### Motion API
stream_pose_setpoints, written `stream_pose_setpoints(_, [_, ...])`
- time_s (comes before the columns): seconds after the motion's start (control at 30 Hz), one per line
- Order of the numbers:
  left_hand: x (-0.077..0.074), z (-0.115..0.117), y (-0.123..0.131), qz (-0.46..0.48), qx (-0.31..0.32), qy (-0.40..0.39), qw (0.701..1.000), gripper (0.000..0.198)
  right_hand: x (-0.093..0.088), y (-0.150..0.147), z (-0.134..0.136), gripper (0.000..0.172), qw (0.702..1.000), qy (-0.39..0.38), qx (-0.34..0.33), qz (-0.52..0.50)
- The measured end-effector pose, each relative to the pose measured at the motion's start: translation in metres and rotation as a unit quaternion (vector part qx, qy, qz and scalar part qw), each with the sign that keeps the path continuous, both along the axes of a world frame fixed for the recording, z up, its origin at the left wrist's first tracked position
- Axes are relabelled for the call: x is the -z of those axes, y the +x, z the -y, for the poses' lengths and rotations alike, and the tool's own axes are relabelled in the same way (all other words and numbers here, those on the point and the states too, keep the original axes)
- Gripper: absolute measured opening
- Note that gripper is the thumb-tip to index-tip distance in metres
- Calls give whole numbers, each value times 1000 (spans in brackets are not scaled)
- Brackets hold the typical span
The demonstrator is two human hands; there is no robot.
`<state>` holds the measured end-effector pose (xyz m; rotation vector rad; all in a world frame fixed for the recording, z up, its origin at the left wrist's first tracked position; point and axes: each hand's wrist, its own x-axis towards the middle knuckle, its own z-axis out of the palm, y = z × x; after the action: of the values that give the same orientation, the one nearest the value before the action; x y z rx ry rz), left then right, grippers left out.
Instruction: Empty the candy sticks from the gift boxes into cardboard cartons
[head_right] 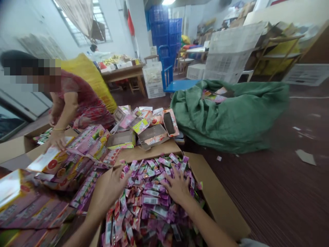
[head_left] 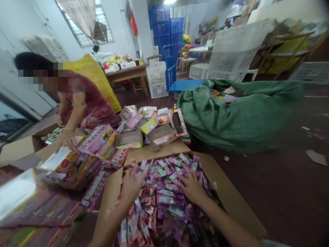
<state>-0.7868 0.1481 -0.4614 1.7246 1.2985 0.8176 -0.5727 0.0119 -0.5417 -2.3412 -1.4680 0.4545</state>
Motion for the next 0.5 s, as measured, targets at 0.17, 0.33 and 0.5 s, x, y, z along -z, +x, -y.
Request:
stream_pose_setpoints(0.17, [76,79,-10,-385,144,122,903,91,-9,-31,16,64,993,57,-102,21])
stream_pose_setpoints(0.33, [121,77,-31,-553,157,143,806,91,39,-23,46,63,993,53,-96,40])
stream_pose_setpoints(0.5, [156,83,-43,-585,136,153,784,88,82,-21,47,61,995,31,-80,43])
